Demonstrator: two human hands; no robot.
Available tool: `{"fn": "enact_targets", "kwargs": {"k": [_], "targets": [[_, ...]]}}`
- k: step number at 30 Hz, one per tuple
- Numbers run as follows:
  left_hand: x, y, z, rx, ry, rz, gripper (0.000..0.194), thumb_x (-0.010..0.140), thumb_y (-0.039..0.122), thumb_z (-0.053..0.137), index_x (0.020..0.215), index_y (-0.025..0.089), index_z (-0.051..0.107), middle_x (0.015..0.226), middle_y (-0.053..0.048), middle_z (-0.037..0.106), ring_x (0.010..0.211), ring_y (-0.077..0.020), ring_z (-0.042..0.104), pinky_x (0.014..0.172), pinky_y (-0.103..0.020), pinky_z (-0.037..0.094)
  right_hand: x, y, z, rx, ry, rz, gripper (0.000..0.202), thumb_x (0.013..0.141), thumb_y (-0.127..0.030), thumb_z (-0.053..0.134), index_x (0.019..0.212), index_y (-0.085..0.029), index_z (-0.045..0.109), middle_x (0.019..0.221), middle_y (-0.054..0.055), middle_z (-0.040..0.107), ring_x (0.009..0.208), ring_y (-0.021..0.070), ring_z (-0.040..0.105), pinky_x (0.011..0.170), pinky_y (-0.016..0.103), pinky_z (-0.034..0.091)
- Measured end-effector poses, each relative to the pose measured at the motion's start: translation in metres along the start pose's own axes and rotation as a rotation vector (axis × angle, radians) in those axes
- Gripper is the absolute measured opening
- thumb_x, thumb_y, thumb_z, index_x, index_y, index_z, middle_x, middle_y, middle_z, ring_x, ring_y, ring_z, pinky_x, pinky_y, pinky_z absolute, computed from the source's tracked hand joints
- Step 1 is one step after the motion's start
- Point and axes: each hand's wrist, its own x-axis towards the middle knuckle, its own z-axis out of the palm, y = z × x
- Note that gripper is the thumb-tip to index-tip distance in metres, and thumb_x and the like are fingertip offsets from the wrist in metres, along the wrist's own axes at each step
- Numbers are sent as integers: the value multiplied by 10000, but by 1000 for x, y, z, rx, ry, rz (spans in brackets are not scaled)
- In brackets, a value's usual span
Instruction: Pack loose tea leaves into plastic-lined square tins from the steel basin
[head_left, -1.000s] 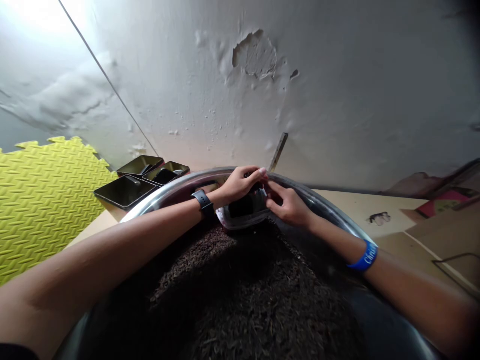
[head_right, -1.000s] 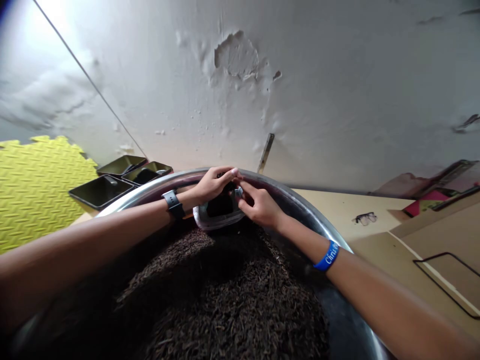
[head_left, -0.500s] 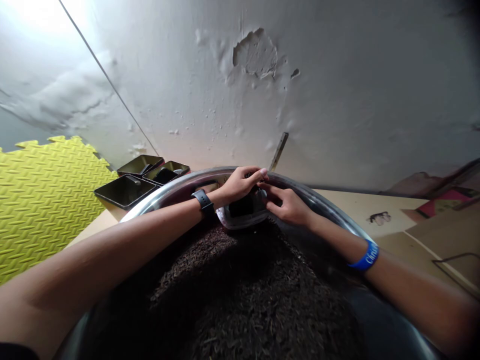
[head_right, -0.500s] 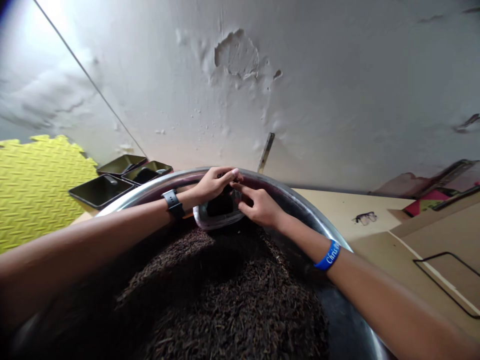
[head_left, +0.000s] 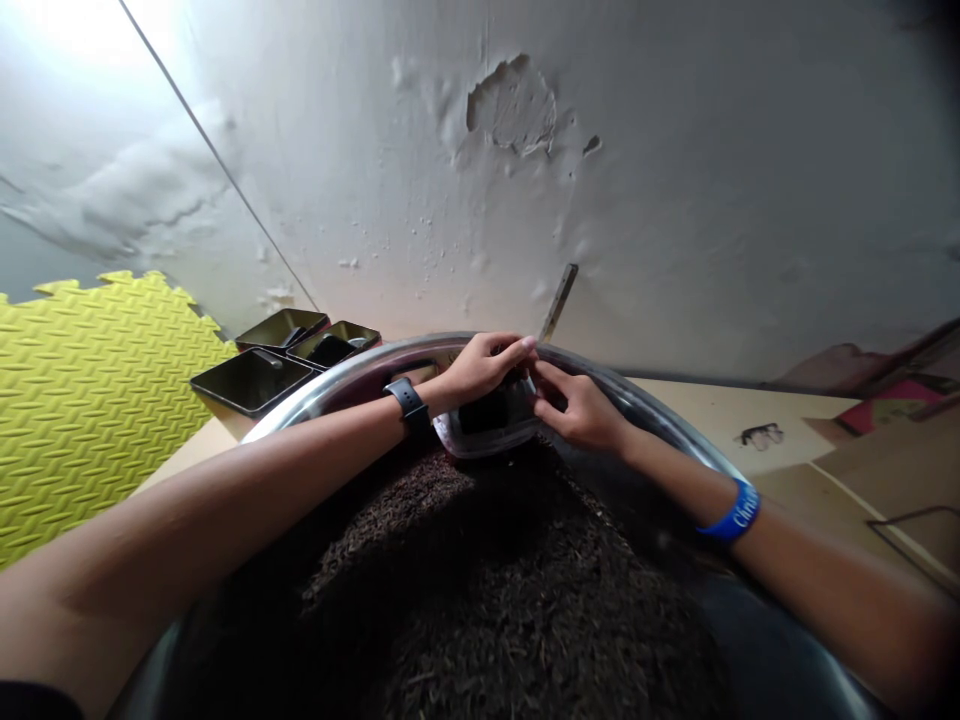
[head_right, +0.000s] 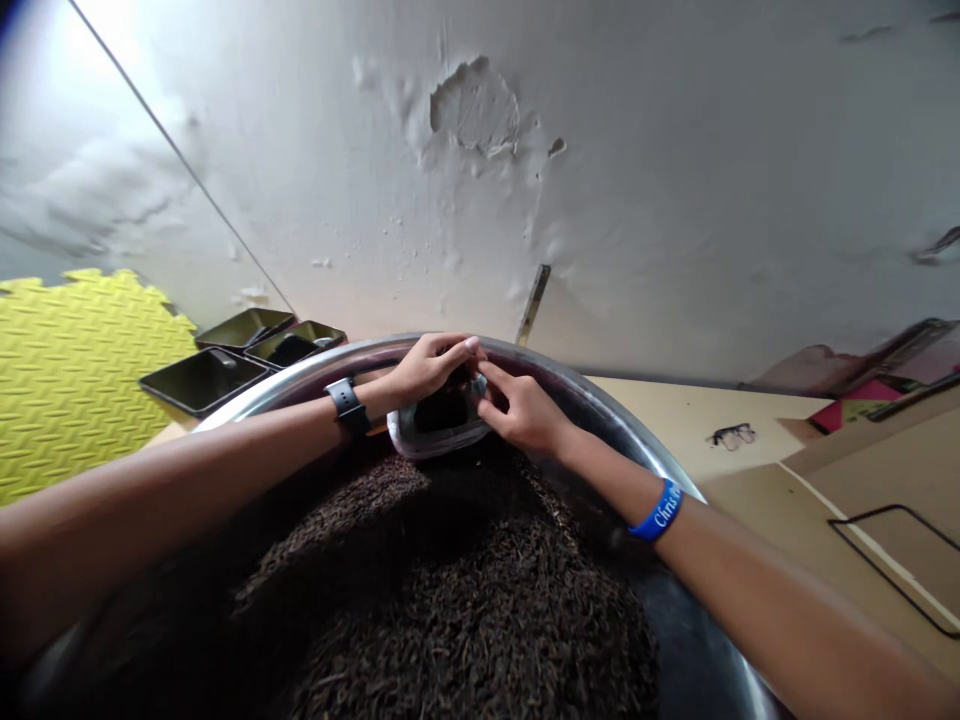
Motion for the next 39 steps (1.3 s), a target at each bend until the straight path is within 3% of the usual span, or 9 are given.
{"fn": "enact_targets", "kwargs": {"k": [6,13,16,19,23,28,34,39], "targets": [[0,0,0,35,-20,15,424,907,476,442,850,96,622,812,-68,619,720,-117,540,674,-230,427,0,3,3,-28,-86,6,407,817,-260,514,1209,-171,576,833,37,670,646,153,588,649,280,461],[0,-1,0,-1,-23,-6,426,907,487,439,839,104,614,750,-56,603,673,-114,536,639,-228,437,1,-2,-1,-29,28,4,356,826,-244,501,1158,-141,578,690,5,621,585,143,544,620,266,455],[-1,-1,0,-18,-23,-47,455,904,516,426,876,104,616,730,-41,587,612,-96,506,581,-213,426,1,1,1,-38,-39,-10,360,831,-260,508,1164,-165,608,804,33,676,644,155,596,658,276,471],[-1,-1,-1,-15,-24,-27,452,906,507,430,863,100,622,770,-53,601,661,-101,526,621,-215,435,0,2,1,-40,-42,-22,360,830,-258,510,1161,-172,624,902,52,697,684,161,618,682,282,478],[-1,0,-1,-53,-24,-18,435,903,497,446,843,100,616,755,-54,604,691,-111,551,649,-223,448,1,1,-1,-49,24,-7,435,846,-259,498,1266,-159,547,812,37,692,637,161,601,645,278,473],[-2,1,1,-122,-52,-89,456,901,524,428,875,106,607,744,-45,577,615,-97,515,540,-202,435,1,2,-2,-138,-125,-64,320,844,-253,502,1111,-194,669,919,77,713,764,210,655,684,298,477],[-2,-1,0,-86,-38,-48,449,904,516,434,863,105,610,729,-42,577,587,-86,504,549,-202,435,-1,3,-1,-138,-10,-39,422,858,-265,502,1267,-180,563,857,53,713,644,169,634,640,278,473],[-4,2,2,-180,-93,-99,444,912,524,412,890,116,585,697,-34,558,562,-91,520,494,-197,440,-1,1,0,-106,-52,-120,268,873,-257,483,1000,-180,706,845,59,720,685,182,655,649,283,475]]}}
